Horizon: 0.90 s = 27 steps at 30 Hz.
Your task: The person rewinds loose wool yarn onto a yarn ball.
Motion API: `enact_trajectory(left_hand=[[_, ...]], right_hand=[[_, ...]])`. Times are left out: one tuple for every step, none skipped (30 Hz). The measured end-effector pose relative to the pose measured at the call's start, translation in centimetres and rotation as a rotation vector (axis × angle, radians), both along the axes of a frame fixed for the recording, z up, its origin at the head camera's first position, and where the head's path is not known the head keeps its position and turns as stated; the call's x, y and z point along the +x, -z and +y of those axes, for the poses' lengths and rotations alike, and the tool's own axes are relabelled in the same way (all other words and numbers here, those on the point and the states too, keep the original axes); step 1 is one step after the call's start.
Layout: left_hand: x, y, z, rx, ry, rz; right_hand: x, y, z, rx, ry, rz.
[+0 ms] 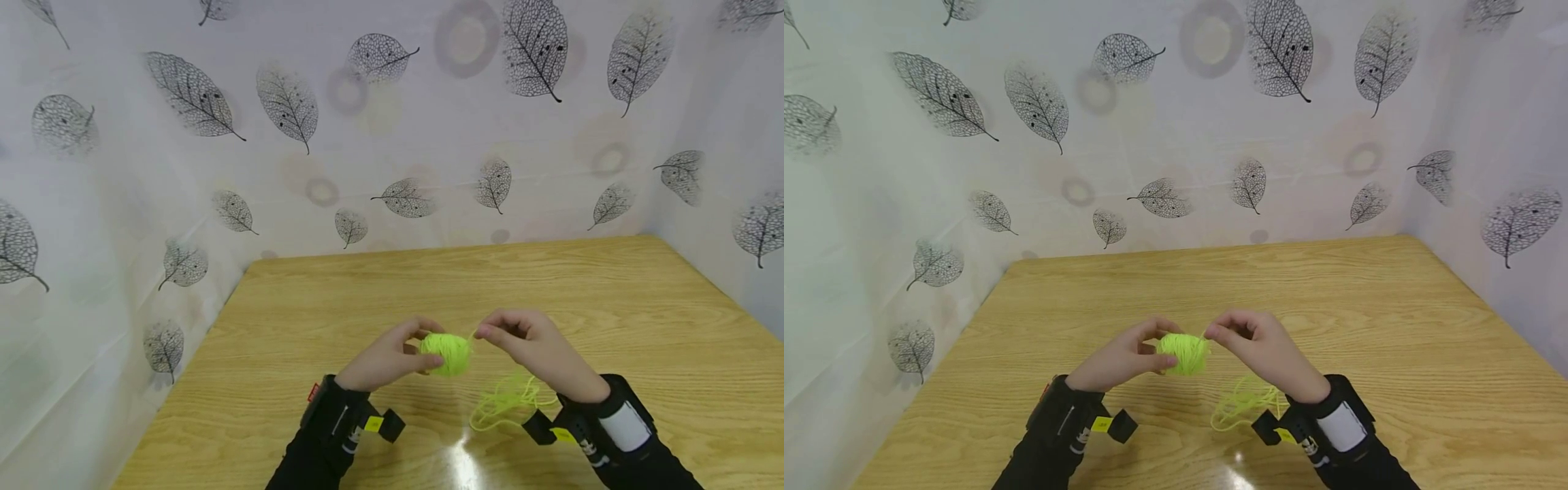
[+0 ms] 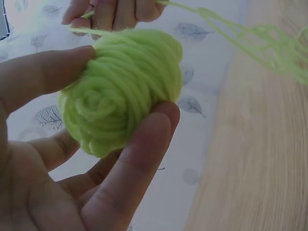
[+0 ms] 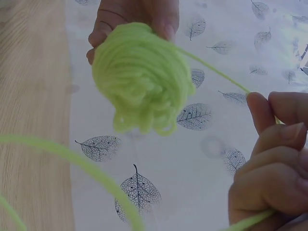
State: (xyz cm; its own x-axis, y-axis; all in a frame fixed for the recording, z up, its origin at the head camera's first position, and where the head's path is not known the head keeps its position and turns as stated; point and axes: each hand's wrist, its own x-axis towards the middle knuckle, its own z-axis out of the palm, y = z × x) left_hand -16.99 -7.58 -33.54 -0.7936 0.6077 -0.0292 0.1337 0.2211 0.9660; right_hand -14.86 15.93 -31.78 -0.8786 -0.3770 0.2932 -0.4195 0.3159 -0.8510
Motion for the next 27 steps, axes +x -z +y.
enact_trajectory(left_hand=[[0.0,0.0,0.0,0.016,0.020,-0.015],[0.0,0.0,-0.1,0.027,0.038,-0.027],[-0.1,-0.1,-0.1,0.040,0.058,-0.040],[-0.1,-0.1,-0.1,0.051,0.079,-0.047],[-0.2,-0.1,-0.2,0.063,0.102,-0.053],[-0.3,0.1,-0.3,0.079,0.124,-0.061],[-0.3,0.0,-0.3,0.087,0.146,-0.063],[-0.3,0.0,-0.3,0.094,0.165,-0.060],[-0.3,-0.1,-0.3,0.104,0.187,-0.062],[-0.3,-0.1,-0.3,0.109,0.204,-0.062],[-0.2,-0.2,-0.3,0.114,0.220,-0.065],[-0.2,-0.3,-0.4,0.115,0.232,-0.067],[-0.1,-0.3,-0.4,0.117,0.243,-0.071],[-0.1,-0.4,-0.4,0.119,0.253,-0.073],[0.0,-0.4,-0.4,0.119,0.262,-0.074],[0.1,-0.5,-0.4,0.116,0.266,-0.073],[0.1,-0.6,-0.4,0.116,0.270,-0.070],[0.2,-0.6,-0.4,0.115,0.274,-0.067],[0.2,-0.6,-0.4,0.111,0.278,-0.063],[0.2,-0.7,-0.4,0.110,0.280,-0.061],[0.3,-0.7,-0.4,0.108,0.280,-0.061],[0.3,-0.7,-0.4,0.109,0.281,-0.063],[0.3,-0.8,-0.4,0.110,0.282,-0.065],[0.3,-0.8,-0.5,0.107,0.279,-0.063],[0.4,-0.9,-0.5,0.109,0.274,-0.064],[0.4,-0.9,-0.6,0.112,0.269,-0.067],[0.4,-1.0,-0.6,0.115,0.262,-0.067]], right_hand=[[0.0,0.0,0.1,-0.016,0.002,-0.002],[-0.1,0.0,0.2,-0.030,0.002,-0.001],[-0.1,0.1,0.3,-0.050,-0.001,-0.003],[-0.2,0.1,0.3,-0.072,-0.005,-0.007],[-0.2,0.1,0.4,-0.094,-0.012,-0.007],[-0.2,0.2,0.4,-0.117,-0.020,-0.008],[-0.2,0.2,0.4,-0.139,-0.029,-0.007],[-0.3,0.2,0.3,-0.156,-0.034,-0.010],[-0.3,0.3,0.3,-0.174,-0.042,-0.010],[-0.4,0.3,0.3,-0.186,-0.049,-0.006],[-0.4,0.4,0.2,-0.196,-0.055,-0.004],[-0.5,0.5,0.1,-0.205,-0.062,-0.003],[-0.5,0.6,0.1,-0.213,-0.071,-0.003],[-0.6,0.6,0.0,-0.219,-0.080,-0.003],[-0.6,0.7,-0.1,-0.220,-0.086,-0.002],[-0.6,0.8,-0.1,-0.220,-0.090,-0.003],[-0.6,0.9,-0.2,-0.217,-0.086,-0.007],[-0.7,0.9,-0.3,-0.213,-0.084,-0.010],[-0.7,1.0,-0.4,-0.209,-0.084,-0.010],[-0.7,1.0,-0.4,-0.201,-0.078,-0.013],[-0.7,1.1,-0.5,-0.191,-0.072,-0.019],[-0.8,1.2,-0.6,-0.183,-0.070,-0.024],[-0.8,1.3,-0.7,-0.174,-0.064,-0.029],[-0.9,1.4,-0.7,-0.165,-0.063,-0.034],[-0.9,1.6,-0.8,-0.159,-0.066,-0.040],[-1.0,1.7,-0.9,-0.152,-0.068,-0.044],[-1.1,1.8,-1.0,-0.147,-0.073,-0.052]])
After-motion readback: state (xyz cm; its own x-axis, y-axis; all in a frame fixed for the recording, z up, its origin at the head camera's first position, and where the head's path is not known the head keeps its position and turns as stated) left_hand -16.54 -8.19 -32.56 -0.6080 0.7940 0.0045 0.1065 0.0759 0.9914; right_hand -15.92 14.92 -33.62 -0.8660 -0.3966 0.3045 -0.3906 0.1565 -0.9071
